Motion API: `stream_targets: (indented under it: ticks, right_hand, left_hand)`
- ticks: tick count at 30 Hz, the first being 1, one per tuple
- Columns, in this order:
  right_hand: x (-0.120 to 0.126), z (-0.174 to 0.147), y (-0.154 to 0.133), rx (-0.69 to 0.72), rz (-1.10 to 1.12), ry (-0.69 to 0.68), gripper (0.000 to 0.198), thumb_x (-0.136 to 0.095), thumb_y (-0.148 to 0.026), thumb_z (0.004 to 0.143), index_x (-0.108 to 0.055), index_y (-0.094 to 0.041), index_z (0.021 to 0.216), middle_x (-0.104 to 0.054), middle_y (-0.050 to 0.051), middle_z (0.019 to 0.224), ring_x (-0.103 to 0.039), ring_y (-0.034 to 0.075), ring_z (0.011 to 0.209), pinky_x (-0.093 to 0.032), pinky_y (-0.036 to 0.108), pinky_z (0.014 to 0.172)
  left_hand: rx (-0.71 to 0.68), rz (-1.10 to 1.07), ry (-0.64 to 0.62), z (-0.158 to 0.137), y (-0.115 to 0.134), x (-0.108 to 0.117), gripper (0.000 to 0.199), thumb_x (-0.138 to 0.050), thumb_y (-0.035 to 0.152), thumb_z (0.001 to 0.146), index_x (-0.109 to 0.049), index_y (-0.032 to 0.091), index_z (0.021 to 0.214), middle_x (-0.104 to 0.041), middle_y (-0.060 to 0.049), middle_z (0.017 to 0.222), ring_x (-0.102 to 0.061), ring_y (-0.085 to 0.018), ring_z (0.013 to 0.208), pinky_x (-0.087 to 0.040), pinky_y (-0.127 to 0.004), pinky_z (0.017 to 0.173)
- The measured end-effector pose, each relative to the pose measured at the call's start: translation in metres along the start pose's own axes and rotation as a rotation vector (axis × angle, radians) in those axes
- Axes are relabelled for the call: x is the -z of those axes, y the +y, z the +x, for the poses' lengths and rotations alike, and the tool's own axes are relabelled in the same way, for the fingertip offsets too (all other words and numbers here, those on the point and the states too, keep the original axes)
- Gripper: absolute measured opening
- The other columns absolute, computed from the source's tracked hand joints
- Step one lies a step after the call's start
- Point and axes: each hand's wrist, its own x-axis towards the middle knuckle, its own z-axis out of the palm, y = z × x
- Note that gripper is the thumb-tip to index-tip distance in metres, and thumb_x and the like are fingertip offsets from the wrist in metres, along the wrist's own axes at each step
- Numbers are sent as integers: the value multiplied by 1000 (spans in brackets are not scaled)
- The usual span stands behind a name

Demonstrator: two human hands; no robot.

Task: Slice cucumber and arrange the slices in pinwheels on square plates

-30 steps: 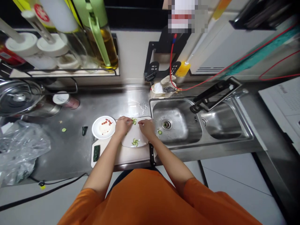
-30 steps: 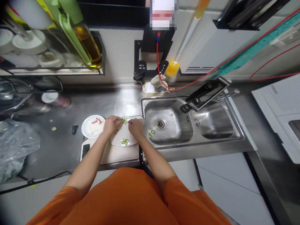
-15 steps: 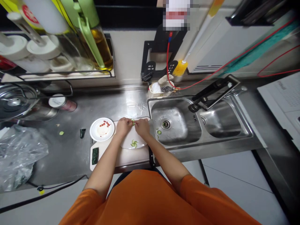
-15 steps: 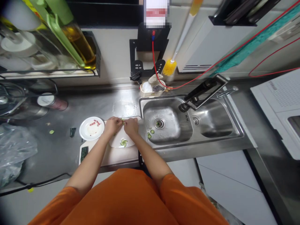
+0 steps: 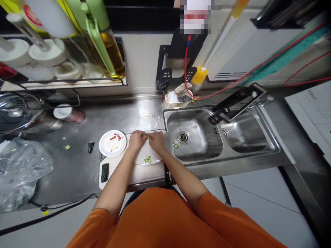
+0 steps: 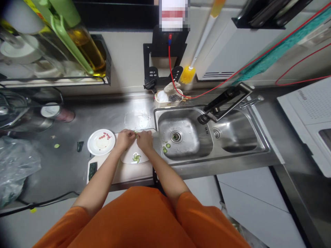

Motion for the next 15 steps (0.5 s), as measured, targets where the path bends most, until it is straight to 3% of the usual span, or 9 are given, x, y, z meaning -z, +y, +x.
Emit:
stream_targets:
  ticks: [15]
  right_hand:
    - [-3,2,1,-9,17,3,36,-40,-27,91,-65,-30,116,-62,6,110,-43,27,108,-38,35,80]
  left_hand:
    - [13,-31,27,-4,1,2,15,-60,21,73,-72,17,82,-66,-5,80,-60,-17,77,-47,-27,78]
